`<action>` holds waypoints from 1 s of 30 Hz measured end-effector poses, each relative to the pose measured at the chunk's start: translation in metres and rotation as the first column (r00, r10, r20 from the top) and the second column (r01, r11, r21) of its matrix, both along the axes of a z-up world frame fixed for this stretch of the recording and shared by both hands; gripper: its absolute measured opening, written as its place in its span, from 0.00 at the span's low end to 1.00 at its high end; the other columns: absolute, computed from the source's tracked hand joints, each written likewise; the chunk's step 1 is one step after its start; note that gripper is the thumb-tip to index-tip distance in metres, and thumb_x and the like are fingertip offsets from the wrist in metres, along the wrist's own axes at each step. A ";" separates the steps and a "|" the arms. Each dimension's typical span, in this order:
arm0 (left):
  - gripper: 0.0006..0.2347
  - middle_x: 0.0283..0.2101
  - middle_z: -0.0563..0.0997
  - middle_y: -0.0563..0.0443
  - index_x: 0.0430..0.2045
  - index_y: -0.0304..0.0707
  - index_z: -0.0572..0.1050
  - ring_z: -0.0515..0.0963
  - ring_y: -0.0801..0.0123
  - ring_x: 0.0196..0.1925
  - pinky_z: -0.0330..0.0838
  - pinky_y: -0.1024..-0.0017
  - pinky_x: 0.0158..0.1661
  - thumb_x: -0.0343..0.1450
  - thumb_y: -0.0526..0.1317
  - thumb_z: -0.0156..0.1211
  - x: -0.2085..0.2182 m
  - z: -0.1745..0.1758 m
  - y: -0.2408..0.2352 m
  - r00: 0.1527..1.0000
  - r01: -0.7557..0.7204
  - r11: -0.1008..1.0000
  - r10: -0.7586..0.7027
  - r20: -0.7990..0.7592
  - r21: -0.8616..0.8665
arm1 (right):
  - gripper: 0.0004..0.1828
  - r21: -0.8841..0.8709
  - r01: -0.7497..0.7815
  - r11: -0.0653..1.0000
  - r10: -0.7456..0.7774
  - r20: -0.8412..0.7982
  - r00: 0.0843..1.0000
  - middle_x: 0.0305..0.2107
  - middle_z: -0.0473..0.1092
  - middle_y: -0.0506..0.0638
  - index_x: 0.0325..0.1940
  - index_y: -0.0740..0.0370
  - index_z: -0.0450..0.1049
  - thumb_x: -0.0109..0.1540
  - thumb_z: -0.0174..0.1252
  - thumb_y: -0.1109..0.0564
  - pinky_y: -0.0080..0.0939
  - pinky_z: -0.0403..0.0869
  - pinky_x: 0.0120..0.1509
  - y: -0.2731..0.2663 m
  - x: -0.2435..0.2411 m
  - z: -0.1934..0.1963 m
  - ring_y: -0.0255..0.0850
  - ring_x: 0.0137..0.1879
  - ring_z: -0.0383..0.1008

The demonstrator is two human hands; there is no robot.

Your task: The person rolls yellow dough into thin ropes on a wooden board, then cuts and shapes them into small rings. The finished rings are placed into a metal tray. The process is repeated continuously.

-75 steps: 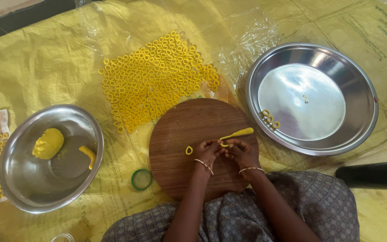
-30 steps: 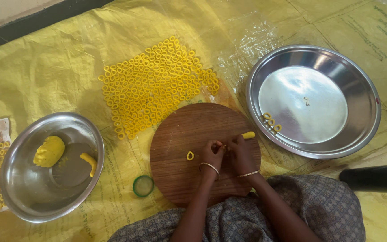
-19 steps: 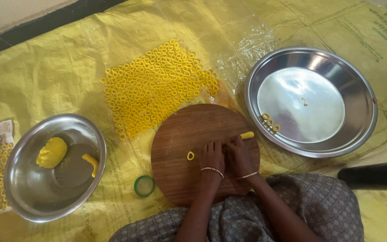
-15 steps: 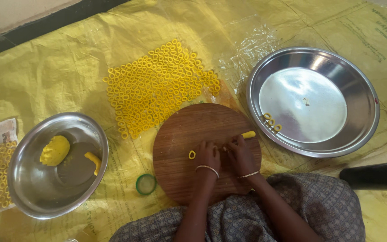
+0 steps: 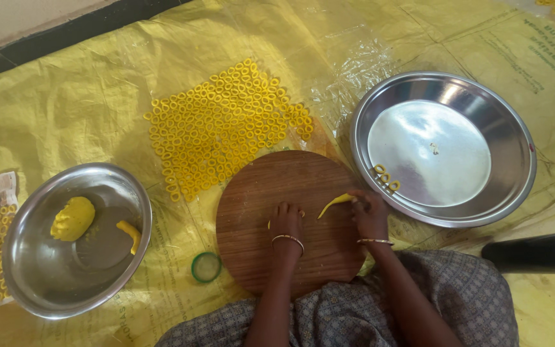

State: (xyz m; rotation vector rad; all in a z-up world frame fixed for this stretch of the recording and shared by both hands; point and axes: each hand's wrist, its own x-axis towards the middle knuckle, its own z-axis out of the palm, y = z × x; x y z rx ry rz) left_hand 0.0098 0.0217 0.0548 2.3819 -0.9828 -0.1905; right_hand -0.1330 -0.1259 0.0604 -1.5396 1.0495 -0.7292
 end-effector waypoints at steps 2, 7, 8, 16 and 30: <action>0.08 0.47 0.75 0.44 0.39 0.34 0.77 0.73 0.52 0.53 0.70 0.58 0.50 0.68 0.34 0.61 -0.001 -0.004 0.003 0.998 0.047 0.998 -0.048 0.027 0.037 | 0.10 0.059 -0.008 0.998 0.009 -0.006 1.000 0.36 0.72 0.48 0.50 0.60 0.79 0.66 0.57 0.61 0.35 0.73 0.35 -0.005 -0.004 0.006 0.33 0.32 0.70; 0.11 0.50 0.75 0.45 0.43 0.36 0.77 0.73 0.53 0.55 0.71 0.58 0.52 0.67 0.29 0.60 0.000 -0.015 0.004 0.992 0.061 0.997 -0.065 0.104 0.046 | 0.12 -0.141 -0.041 0.989 0.026 -0.109 0.994 0.41 0.70 0.56 0.51 0.61 0.79 0.65 0.56 0.64 0.42 0.74 0.43 -0.007 -0.006 0.012 0.40 0.40 0.71; 0.12 0.50 0.75 0.45 0.43 0.35 0.77 0.73 0.53 0.55 0.71 0.58 0.52 0.67 0.29 0.59 0.000 -0.017 0.004 0.991 0.054 0.998 -0.057 0.124 0.030 | 0.13 -0.331 -0.087 0.939 0.035 -0.161 0.986 0.44 0.70 0.57 0.52 0.61 0.79 0.64 0.56 0.65 0.44 0.74 0.48 -0.008 -0.006 0.012 0.43 0.44 0.72; 0.07 0.47 0.76 0.46 0.39 0.37 0.77 0.74 0.54 0.53 0.71 0.59 0.51 0.68 0.30 0.58 0.002 -0.017 0.006 0.994 0.047 0.999 -0.047 0.098 0.001 | 0.22 -0.703 -0.390 0.595 0.036 -0.462 0.886 0.53 0.70 0.54 0.55 0.59 0.77 0.56 0.59 0.66 0.58 0.67 0.63 -0.009 -0.001 0.008 0.57 0.62 0.65; 0.09 0.35 0.87 0.45 0.38 0.34 0.82 0.85 0.64 0.36 0.78 0.70 0.40 0.68 0.38 0.68 0.094 -0.075 0.064 0.746 -0.631 0.684 0.402 -0.531 -0.367 | 0.20 -0.673 -0.407 0.618 0.010 -0.510 0.860 0.50 0.70 0.55 0.52 0.57 0.76 0.55 0.62 0.64 0.55 0.71 0.60 -0.006 -0.002 0.013 0.56 0.58 0.69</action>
